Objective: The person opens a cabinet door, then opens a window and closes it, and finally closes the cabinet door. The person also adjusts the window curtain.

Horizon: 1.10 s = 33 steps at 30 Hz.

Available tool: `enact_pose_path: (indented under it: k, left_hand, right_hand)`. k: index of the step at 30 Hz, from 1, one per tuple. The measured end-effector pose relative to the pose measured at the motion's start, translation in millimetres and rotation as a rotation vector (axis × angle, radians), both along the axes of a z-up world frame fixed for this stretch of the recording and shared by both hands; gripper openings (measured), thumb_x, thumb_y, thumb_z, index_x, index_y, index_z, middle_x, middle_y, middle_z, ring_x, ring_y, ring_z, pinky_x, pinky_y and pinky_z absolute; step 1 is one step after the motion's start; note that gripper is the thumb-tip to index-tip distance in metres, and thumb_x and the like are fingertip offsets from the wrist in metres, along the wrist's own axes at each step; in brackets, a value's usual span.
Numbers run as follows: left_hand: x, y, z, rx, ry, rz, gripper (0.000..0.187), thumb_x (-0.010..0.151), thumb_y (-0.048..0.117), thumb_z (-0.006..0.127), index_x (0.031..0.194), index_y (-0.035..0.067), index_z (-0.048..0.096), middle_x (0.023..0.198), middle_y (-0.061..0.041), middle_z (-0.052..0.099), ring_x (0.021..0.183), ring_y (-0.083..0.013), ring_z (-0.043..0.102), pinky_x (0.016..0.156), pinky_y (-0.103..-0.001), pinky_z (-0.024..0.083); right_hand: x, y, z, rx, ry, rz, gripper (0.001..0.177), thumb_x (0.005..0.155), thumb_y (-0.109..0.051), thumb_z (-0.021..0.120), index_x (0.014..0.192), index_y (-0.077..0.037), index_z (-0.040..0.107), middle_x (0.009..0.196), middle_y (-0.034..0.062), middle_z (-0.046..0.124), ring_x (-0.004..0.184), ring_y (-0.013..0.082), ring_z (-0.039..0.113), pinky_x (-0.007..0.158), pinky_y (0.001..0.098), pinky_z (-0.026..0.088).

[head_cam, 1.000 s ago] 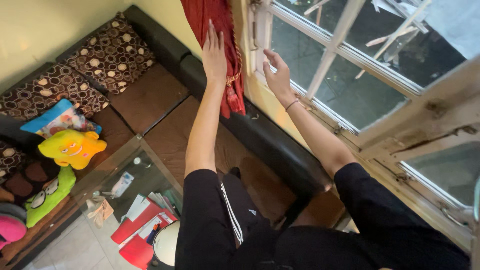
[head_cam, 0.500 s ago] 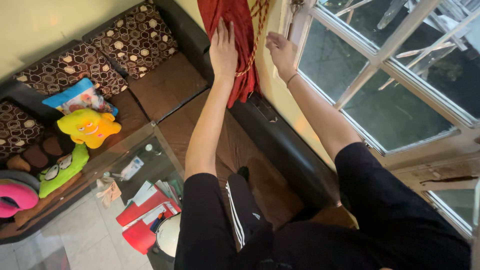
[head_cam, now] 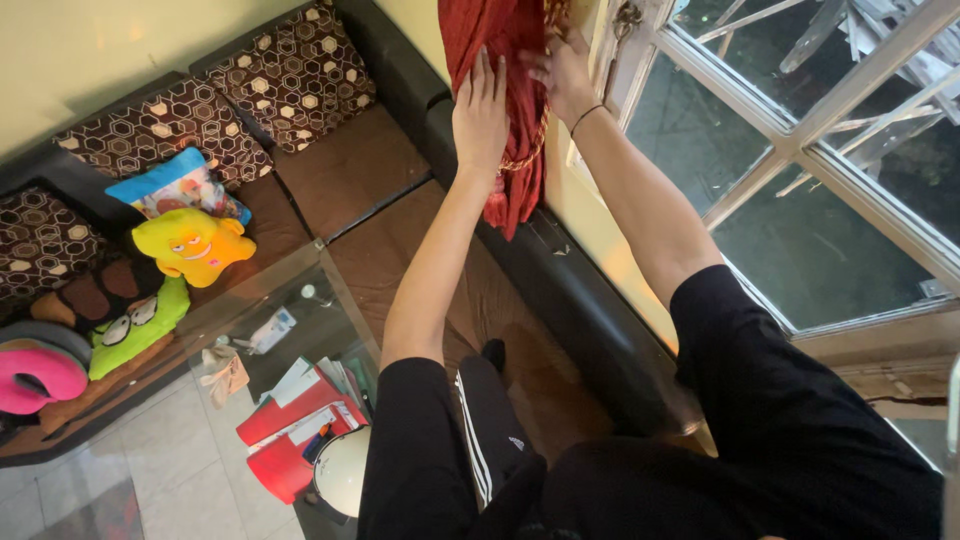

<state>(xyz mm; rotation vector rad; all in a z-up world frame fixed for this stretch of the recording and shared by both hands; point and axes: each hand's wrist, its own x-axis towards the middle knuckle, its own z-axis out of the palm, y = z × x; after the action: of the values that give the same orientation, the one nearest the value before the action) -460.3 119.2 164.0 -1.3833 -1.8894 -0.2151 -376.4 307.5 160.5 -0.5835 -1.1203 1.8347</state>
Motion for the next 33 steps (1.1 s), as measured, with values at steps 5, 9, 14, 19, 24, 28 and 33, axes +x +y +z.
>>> enact_pose_path:
  k: [5,9,14,19,24,28,33]
  left_hand:
    - [4,-2,1,-0.065,-0.032,0.013,0.075,0.094,0.029,0.061,0.16,0.003,0.038,0.164,-0.02,0.037,0.152,-0.0319,0.03,0.123,-0.042,0.024]
    - [10,-2,1,-0.04,-0.043,0.013,0.074,0.096,0.029,0.061,0.161,0.004,0.037,0.165,-0.02,0.036,0.154,-0.0305,0.028,0.123,-0.042,0.023]
    - [20,-4,-4,-0.045,-0.011,-0.018,0.065,0.102,0.023,0.053,0.161,0.001,0.037,0.162,-0.025,0.038,0.154,-0.0312,0.028,0.123,-0.041,0.025]
    - [41,-19,-1,-0.021,0.063,-0.141,0.058,0.104,0.023,0.047,0.156,-0.002,0.044,0.159,-0.027,0.044,0.153,-0.0331,0.031,0.126,-0.042,0.022]
    - [72,-43,10,0.008,0.179,-0.289,0.053,0.106,0.024,0.047,0.15,-0.004,0.052,0.157,-0.019,0.049,0.154,-0.0331,0.032,0.128,-0.043,0.02]
    - [104,-56,15,0.116,0.09,-0.459,0.044,0.101,0.024,0.054,0.141,0.004,0.057,0.145,-0.015,0.056,0.145,-0.0299,0.042,0.123,-0.042,0.03]
    - [143,-65,27,0.274,-0.03,-0.678,0.032,0.097,0.027,0.068,0.123,0.011,0.059,0.125,-0.009,0.059,0.12,-0.0275,0.052,0.106,-0.044,0.041]
  right_hand:
    - [-12,12,6,0.008,0.019,-0.248,0.033,0.096,0.008,0.056,0.13,0.006,0.06,0.106,0.0157,0.074,0.079,0.0249,0.076,0.058,0.0311,0.055]
    - [-10,11,11,0.126,-0.014,-0.322,0.022,0.095,0.006,0.066,0.116,0.011,0.071,0.096,0.0103,0.077,0.069,0.0197,0.07,0.055,0.0286,0.056]
    - [5,-5,10,0.327,-0.317,-0.129,0.05,0.087,0.007,0.046,0.132,0.0,0.066,0.112,0.005,0.079,0.075,0.0139,0.073,0.061,0.0264,0.056]
    - [41,-31,-9,0.47,-0.419,-0.062,0.047,0.098,-0.003,0.046,0.141,-0.003,0.064,0.117,0.0066,0.075,0.089,0.0125,0.071,0.068,0.0244,0.052]
    - [72,-54,-25,0.565,-0.225,-0.075,0.039,0.106,-0.008,0.05,0.144,0.001,0.057,0.132,0.0078,0.07,0.124,0.0156,0.065,0.104,0.0289,0.052]
    - [111,-79,-15,0.605,-0.129,-0.185,0.042,0.112,-0.021,0.051,0.147,0.001,0.055,0.142,0.0094,0.064,0.132,0.0172,0.057,0.113,0.0305,0.045]
    - [154,-95,53,0.797,0.065,-0.343,0.049,0.116,-0.027,0.055,0.154,0.001,0.046,0.151,0.0123,0.058,0.14,0.0197,0.054,0.122,0.0317,0.04]
